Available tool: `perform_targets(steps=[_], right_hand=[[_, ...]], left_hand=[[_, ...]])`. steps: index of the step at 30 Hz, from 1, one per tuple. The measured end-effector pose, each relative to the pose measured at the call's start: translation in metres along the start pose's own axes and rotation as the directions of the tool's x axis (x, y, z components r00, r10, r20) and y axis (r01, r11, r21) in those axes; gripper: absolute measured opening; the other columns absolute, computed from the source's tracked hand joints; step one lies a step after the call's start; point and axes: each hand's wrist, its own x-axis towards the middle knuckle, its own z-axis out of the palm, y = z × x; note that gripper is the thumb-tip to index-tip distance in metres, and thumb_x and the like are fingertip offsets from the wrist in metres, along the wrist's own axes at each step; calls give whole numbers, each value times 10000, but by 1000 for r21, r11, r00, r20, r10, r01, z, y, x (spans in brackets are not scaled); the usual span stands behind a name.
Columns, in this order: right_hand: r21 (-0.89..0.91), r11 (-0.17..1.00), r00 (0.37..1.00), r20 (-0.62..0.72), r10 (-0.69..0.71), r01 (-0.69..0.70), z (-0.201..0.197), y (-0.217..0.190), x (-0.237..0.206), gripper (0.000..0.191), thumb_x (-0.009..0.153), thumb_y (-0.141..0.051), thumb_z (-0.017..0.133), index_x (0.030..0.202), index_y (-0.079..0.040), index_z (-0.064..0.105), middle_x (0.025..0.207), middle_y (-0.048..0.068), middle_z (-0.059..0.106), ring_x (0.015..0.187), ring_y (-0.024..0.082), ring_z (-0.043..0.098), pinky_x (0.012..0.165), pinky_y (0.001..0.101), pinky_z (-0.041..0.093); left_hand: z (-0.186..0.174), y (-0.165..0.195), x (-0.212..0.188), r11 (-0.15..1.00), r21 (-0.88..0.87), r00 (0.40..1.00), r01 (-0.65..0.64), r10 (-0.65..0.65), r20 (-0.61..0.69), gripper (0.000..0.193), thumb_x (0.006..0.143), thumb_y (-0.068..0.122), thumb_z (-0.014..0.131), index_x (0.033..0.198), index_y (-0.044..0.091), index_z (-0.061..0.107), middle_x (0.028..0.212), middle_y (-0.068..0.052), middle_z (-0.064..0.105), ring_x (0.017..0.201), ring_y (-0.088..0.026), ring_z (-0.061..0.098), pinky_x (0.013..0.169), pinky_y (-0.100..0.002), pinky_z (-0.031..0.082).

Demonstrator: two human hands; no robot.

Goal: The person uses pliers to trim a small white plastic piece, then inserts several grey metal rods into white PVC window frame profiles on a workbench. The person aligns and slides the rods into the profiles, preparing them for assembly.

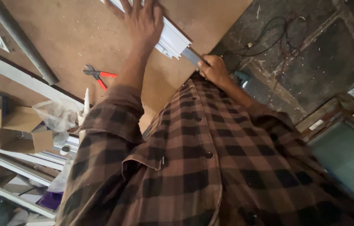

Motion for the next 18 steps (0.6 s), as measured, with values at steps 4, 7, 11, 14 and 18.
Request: perform_targets(steps=[4,7,11,14,18], right_hand=[[-132,978,984,-50,-168,160,0,-3,4,275,1000,-180,603,791,-2,604,656,130,655,613,299,665,615,425,505],[-137,977,983,-60,-174,165,4,-2,5,281,992,-187,601,783,1,592,659,150,647,617,334,668,618,438,507],[-171,970,976,-98,-193,174,7,0,5,254,981,-191,624,823,8,604,673,174,647,661,377,684,617,459,506],[-214,946,957,-104,-270,244,7,1,6,251,996,-175,632,828,9,600,713,183,645,687,392,679,636,468,516],[-177,970,976,-107,-189,168,8,2,5,232,984,-179,635,836,-2,609,742,196,654,704,395,681,647,484,513]], left_hand=[[0,2,1,1000,-13,1000,18,-18,15,262,976,275,539,1119,156,722,1204,-79,665,1299,-456,401,1096,-804,-30],[0,3,2,999,15,999,31,-31,33,284,972,270,535,1135,135,725,1205,-86,655,1305,-462,393,1098,-807,-35],[0,3,2,1000,22,1000,4,-3,-27,318,981,275,531,1187,130,725,1234,-88,645,1314,-464,376,1100,-798,-33],[1,2,1,1000,1,999,21,-21,26,286,988,276,534,1159,141,718,1241,-84,657,1325,-458,381,1103,-802,-33],[0,1,-1,1000,13,998,23,-24,52,323,990,277,533,1227,136,699,1243,-99,648,1319,-475,372,1096,-804,-39]])
